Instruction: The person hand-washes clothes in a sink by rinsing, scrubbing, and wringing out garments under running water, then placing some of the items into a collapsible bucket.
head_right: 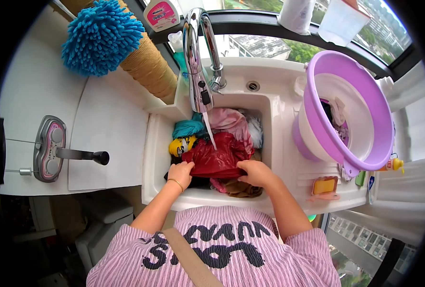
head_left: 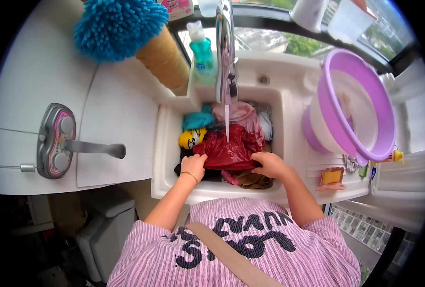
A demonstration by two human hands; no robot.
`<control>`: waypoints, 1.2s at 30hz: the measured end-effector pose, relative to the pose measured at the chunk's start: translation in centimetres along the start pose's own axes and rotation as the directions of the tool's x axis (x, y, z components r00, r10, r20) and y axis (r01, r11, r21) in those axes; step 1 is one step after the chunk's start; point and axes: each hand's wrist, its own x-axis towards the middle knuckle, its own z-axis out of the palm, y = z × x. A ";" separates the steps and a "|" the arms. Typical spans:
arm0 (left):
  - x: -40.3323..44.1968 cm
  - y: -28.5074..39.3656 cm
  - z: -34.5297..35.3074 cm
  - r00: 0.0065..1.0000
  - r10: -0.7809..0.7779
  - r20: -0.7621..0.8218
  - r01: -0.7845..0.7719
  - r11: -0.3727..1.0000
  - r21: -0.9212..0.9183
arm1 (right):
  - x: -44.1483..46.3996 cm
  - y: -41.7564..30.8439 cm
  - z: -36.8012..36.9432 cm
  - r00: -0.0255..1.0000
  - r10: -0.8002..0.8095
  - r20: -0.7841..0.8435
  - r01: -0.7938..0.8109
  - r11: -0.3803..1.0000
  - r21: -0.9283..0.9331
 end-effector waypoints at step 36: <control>4.5 -3.3 -10.4 0.766 -0.114 -0.632 -0.094 0.954 -0.285 | 3.4 1.6 -5.7 0.845 0.085 -0.528 -0.065 0.996 0.057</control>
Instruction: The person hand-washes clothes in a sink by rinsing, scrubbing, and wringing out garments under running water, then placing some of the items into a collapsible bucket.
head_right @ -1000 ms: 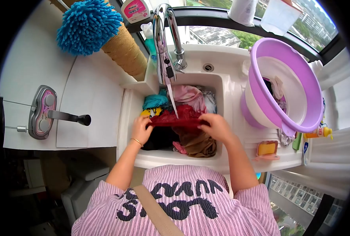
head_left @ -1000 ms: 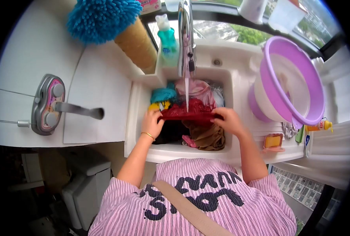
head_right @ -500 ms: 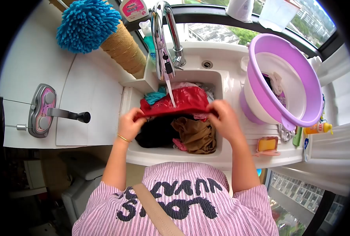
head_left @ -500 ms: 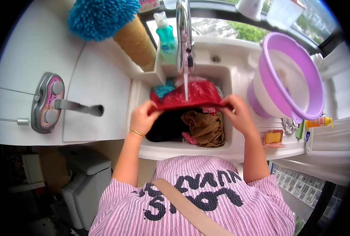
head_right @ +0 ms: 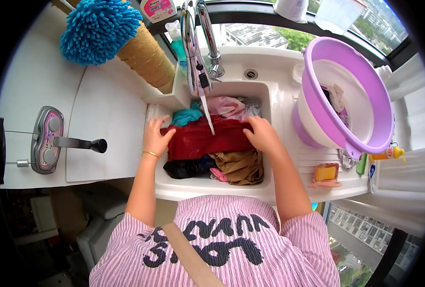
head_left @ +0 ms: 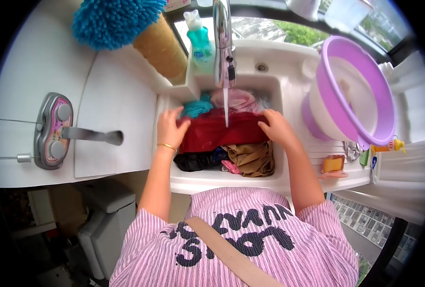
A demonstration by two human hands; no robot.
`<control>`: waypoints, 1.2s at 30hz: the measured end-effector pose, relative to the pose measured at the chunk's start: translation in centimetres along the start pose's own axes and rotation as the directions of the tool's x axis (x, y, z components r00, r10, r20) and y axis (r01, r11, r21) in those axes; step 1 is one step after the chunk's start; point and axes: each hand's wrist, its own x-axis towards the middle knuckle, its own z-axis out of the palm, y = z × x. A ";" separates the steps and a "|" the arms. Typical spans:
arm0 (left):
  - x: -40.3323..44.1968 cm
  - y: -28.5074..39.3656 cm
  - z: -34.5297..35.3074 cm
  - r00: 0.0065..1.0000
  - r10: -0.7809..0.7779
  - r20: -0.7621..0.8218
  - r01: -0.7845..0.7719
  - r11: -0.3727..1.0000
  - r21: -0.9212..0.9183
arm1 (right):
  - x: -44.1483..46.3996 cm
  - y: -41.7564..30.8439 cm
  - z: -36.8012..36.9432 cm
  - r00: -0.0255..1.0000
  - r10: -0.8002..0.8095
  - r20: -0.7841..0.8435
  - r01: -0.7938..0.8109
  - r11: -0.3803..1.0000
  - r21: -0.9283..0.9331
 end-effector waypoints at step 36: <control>-0.3 4.1 10.2 0.977 0.076 0.197 -0.026 0.969 -0.246 | 4.3 1.1 11.7 0.968 0.102 0.230 -0.079 0.991 -0.107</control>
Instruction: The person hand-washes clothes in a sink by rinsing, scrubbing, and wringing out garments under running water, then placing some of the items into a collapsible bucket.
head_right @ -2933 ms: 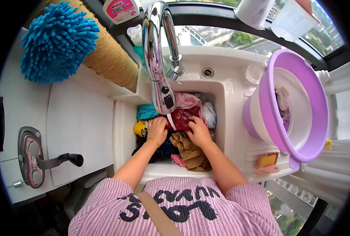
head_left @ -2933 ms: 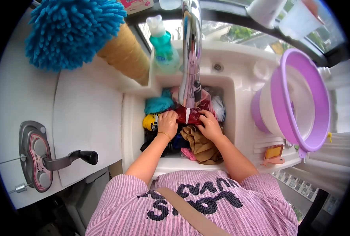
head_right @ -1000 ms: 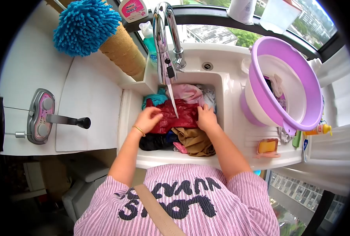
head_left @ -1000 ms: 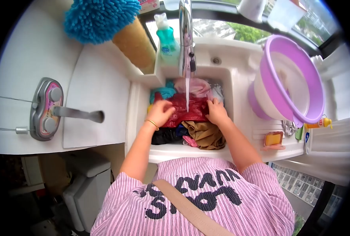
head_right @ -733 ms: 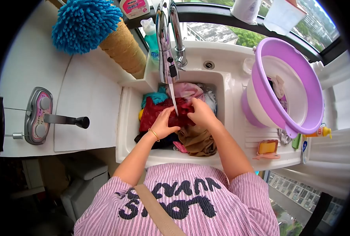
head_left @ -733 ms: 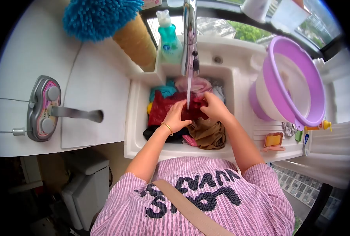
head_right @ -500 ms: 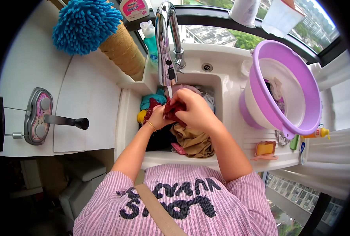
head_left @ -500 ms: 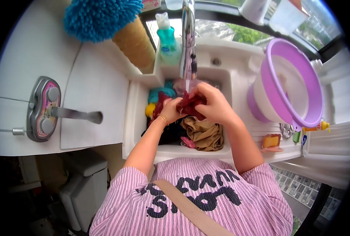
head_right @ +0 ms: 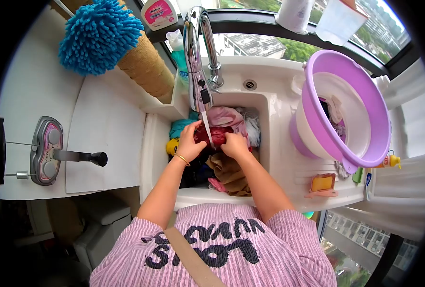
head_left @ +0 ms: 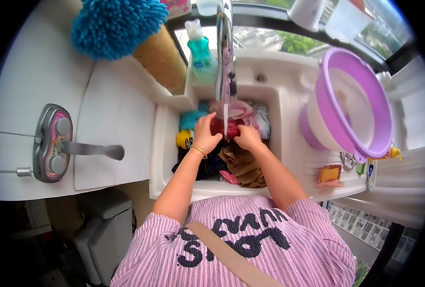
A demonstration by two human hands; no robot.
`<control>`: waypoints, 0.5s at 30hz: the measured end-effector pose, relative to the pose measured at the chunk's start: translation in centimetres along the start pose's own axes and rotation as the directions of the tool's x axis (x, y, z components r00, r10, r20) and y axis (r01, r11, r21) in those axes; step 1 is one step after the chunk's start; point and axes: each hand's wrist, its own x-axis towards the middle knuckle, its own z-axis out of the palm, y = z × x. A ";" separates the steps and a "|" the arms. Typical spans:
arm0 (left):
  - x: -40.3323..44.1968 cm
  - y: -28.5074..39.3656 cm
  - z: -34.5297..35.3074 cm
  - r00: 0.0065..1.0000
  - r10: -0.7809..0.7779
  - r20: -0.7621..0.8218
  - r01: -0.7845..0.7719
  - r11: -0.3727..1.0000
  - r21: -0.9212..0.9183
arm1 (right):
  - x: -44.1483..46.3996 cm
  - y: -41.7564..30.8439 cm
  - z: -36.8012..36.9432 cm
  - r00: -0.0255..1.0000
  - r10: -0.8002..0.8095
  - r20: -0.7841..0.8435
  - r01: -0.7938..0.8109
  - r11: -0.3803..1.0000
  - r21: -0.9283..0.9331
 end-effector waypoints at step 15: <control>2.1 0.7 -1.2 0.693 -0.094 0.715 0.591 -0.494 -0.637 | -7.0 -13.6 -4.8 0.682 -0.479 -0.552 0.698 0.652 0.296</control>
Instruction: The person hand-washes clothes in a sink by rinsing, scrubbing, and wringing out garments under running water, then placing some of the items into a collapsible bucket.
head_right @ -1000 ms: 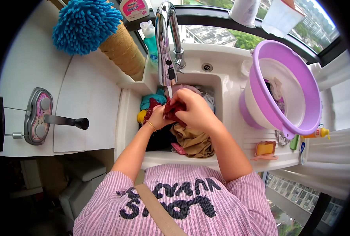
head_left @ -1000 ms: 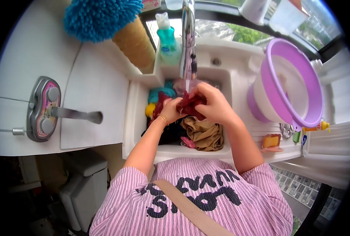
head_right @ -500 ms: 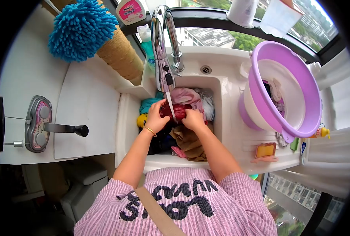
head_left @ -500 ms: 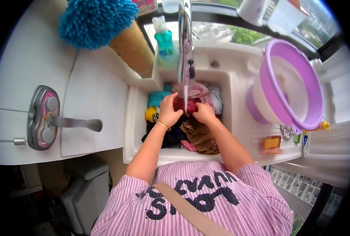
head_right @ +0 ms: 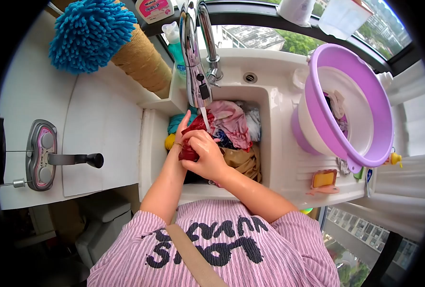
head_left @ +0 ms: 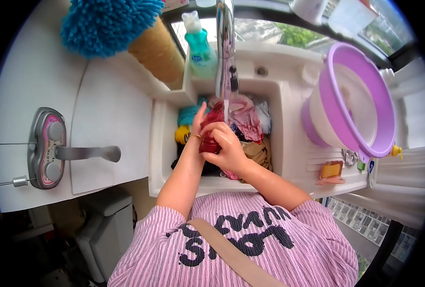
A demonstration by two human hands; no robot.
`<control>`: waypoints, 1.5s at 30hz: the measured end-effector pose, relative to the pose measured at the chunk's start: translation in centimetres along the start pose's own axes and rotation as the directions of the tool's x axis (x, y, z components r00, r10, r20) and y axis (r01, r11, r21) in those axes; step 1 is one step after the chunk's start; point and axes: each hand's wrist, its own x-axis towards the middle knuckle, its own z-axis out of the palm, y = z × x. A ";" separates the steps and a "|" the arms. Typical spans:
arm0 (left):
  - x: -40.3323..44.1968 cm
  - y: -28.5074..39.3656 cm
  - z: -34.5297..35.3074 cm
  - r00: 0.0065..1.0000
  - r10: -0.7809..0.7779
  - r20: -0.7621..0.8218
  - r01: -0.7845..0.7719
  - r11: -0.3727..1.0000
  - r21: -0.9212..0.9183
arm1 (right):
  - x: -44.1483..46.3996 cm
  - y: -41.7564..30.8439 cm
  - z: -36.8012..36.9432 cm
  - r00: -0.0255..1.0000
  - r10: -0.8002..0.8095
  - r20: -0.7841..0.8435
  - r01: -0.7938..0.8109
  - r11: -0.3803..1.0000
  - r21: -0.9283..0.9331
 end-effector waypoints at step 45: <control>-1.8 -4.1 -0.7 0.968 -0.248 -0.020 0.249 0.969 0.012 | 0.0 14.2 -1.0 0.548 0.526 0.650 -0.681 -0.171 0.712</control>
